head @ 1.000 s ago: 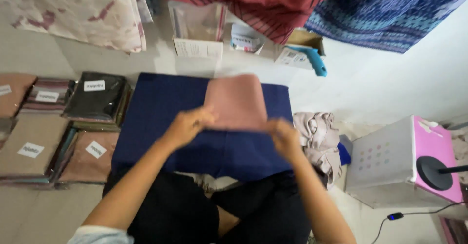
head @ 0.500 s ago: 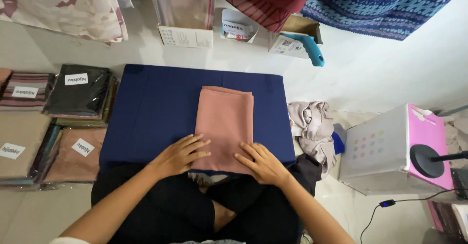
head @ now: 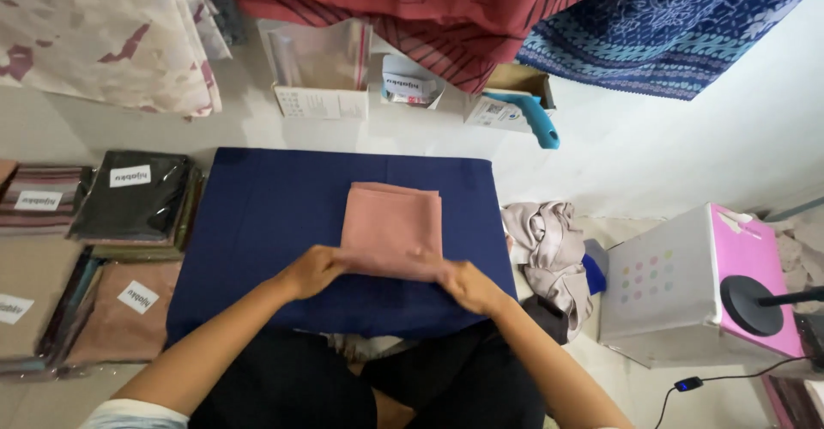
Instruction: Cleaning a hijab with a lint roller, folding it, and placing it into a plastic packaging bag.
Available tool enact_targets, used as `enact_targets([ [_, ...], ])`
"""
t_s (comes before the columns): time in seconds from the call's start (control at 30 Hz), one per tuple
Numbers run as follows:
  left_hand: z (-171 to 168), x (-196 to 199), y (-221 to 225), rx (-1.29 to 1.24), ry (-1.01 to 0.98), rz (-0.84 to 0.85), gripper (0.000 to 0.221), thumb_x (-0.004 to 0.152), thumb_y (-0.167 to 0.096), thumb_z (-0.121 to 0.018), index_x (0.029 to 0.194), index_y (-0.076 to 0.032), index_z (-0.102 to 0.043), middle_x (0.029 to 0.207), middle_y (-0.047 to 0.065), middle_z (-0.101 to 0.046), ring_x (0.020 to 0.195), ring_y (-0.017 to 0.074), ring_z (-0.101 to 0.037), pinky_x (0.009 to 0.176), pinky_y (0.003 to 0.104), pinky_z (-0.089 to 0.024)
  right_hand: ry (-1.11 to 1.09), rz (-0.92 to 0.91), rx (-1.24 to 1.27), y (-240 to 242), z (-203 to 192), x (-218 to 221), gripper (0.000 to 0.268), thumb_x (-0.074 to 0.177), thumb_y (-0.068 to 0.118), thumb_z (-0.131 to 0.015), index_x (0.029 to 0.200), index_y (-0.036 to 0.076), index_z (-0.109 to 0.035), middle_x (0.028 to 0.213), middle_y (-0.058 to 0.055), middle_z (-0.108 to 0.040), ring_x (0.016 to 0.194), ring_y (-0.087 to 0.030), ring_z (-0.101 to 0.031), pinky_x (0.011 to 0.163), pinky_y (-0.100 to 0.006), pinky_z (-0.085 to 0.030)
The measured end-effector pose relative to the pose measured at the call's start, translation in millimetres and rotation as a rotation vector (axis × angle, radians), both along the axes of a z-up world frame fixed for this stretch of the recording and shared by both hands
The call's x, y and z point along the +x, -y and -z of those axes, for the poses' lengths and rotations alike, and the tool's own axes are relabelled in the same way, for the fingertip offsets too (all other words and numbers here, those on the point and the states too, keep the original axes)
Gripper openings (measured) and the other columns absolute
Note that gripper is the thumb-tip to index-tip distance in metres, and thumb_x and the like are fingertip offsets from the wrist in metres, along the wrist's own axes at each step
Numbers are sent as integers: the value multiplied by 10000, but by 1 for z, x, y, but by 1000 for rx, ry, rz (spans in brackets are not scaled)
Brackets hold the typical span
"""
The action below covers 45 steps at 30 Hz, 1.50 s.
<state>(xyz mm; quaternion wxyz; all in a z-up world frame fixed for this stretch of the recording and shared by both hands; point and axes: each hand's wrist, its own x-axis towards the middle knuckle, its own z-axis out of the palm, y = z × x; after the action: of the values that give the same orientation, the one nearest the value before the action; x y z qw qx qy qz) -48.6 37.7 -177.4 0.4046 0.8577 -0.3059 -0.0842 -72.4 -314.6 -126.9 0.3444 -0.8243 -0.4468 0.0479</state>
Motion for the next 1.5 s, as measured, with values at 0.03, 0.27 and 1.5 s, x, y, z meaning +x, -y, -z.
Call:
enact_targets([
  [0.03, 41, 22, -2, -31, -54, -166, 410, 1008, -423, -557, 905, -63, -722, 904, 160, -740, 907, 337, -701, 807, 430, -555, -34, 144, 40, 2, 6, 10, 497, 1039, 474, -288, 1041, 123, -640, 1013, -174, -653, 902, -394, -624, 797, -468, -515],
  [0.27, 56, 105, 31, 12, -220, -658, 572, 1005, -654, -495, 1297, -203, -694, 1124, 125, -767, 1108, 353, -706, 926, 481, -596, -266, 796, -38, -5, 55, 98, 495, 1054, 487, -453, 1073, 39, -664, 977, -269, -742, 1002, -480, -697, 833, -610, -559],
  [1.5, -38, 64, 41, -355, 275, -584, 429, 811, -222, -840, 1213, -225, -690, 1118, 106, -773, 1150, 371, -674, 1027, 490, -490, 74, 766, 452, 7, 17, 88, 376, 797, 41, -847, 1079, 168, -634, 854, -80, -751, 866, -299, -738, 872, -387, -535],
])
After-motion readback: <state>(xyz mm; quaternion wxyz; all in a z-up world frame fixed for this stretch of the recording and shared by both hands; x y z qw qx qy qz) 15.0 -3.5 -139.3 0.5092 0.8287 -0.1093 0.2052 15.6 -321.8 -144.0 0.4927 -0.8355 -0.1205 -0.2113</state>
